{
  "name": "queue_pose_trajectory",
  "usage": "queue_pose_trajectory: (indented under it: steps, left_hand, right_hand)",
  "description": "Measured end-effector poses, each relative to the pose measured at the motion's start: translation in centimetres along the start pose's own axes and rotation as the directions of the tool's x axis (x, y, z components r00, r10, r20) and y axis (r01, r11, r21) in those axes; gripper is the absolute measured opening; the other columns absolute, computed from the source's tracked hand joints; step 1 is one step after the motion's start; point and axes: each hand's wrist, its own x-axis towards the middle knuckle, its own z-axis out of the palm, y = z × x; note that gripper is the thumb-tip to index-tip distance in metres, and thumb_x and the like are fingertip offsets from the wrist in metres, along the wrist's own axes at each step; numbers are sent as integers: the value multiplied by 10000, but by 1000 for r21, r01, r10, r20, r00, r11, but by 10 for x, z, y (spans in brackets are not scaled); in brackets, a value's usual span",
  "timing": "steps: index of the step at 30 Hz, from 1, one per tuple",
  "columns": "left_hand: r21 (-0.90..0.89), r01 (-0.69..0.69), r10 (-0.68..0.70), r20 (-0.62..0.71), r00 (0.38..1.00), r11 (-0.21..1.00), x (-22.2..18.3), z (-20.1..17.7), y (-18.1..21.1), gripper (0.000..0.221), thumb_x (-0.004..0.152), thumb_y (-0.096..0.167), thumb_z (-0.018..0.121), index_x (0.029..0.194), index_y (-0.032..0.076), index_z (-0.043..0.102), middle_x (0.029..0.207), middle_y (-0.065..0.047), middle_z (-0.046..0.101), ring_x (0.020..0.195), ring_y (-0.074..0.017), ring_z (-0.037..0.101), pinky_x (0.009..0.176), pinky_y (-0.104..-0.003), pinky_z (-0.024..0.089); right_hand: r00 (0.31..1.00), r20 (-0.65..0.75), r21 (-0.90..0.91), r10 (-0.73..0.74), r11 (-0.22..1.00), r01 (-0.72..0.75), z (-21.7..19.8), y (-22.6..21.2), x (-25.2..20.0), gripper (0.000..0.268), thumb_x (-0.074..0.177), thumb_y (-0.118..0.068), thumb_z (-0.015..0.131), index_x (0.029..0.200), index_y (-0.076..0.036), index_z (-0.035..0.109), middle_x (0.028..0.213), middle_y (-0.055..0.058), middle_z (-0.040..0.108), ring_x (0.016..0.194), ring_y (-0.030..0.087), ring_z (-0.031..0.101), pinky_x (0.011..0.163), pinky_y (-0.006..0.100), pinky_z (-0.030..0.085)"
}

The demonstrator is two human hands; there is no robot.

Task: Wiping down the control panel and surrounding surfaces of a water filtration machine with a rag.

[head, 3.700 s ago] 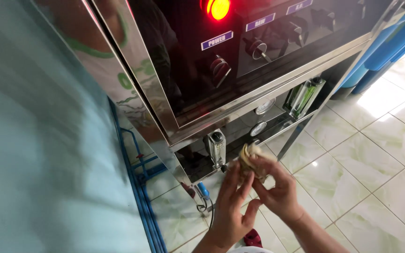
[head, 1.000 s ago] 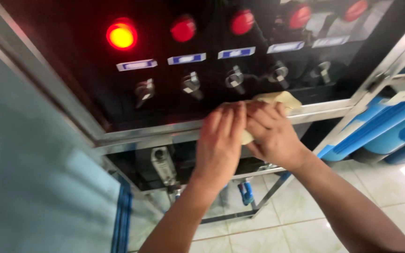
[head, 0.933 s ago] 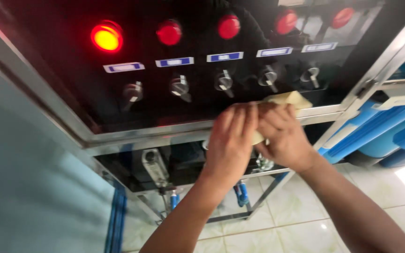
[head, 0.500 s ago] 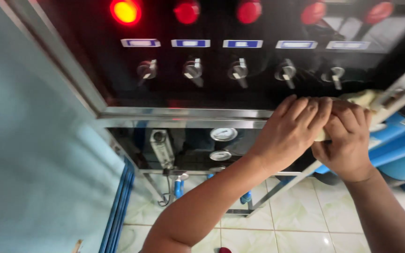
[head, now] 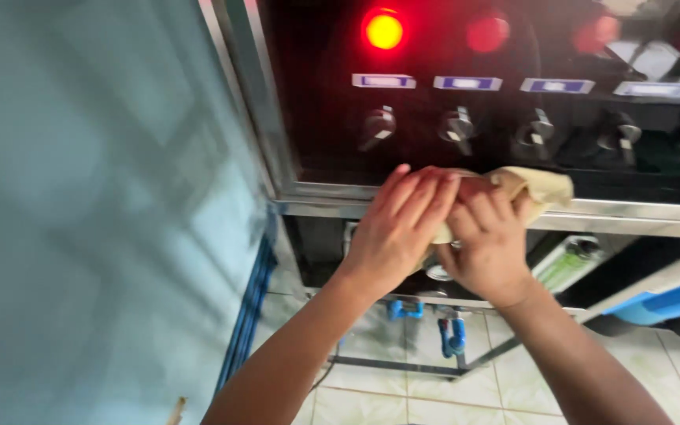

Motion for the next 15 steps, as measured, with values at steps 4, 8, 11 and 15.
queue_pose_trajectory:
  steps: [4,8,11,15]
  left_hand:
    - [96,23,-20,-25,999,995,-30,-40,-38,569,940,95,588,1486,-22,480,1375,-175,579,1342,-323,545,1267,-530,315]
    - [58,7,-4,-50,999,998,-48,-91,-66,518,959,51,638,1470,38,555,1315,-105,607,1253,-287,600,1282,-550,352]
    - [166,-84,120,-219,968,983,-33,-122,-94,498,1003,-29,671,1472,124,599,1311,-95,597,1249,-296,624,1296,-547,369]
    - [181,-123,182,-364,914,976,45,-180,-133,472,1058,14,716,1487,137,563,1376,-88,598,1284,-258,634,1259,-547,314]
  right_hand:
    - [997,-38,69,-75,995,77,23,-50,35,686,597,-225,775,1242,-26,652,1239,159,591,1176,415,546,935,607,376]
    - [981,-83,264,-177,945,193,24,-88,66,613,680,-119,741,1274,-15,632,1291,153,592,1255,393,541,1062,597,403]
    - [948,-158,201,-275,932,303,5,-99,104,624,671,-60,732,1287,-21,634,1372,218,578,1333,446,501,1097,636,358]
    - [923,-216,100,-318,933,345,-25,-95,194,614,789,-121,773,1363,5,596,1450,235,552,1377,412,518,1151,638,352]
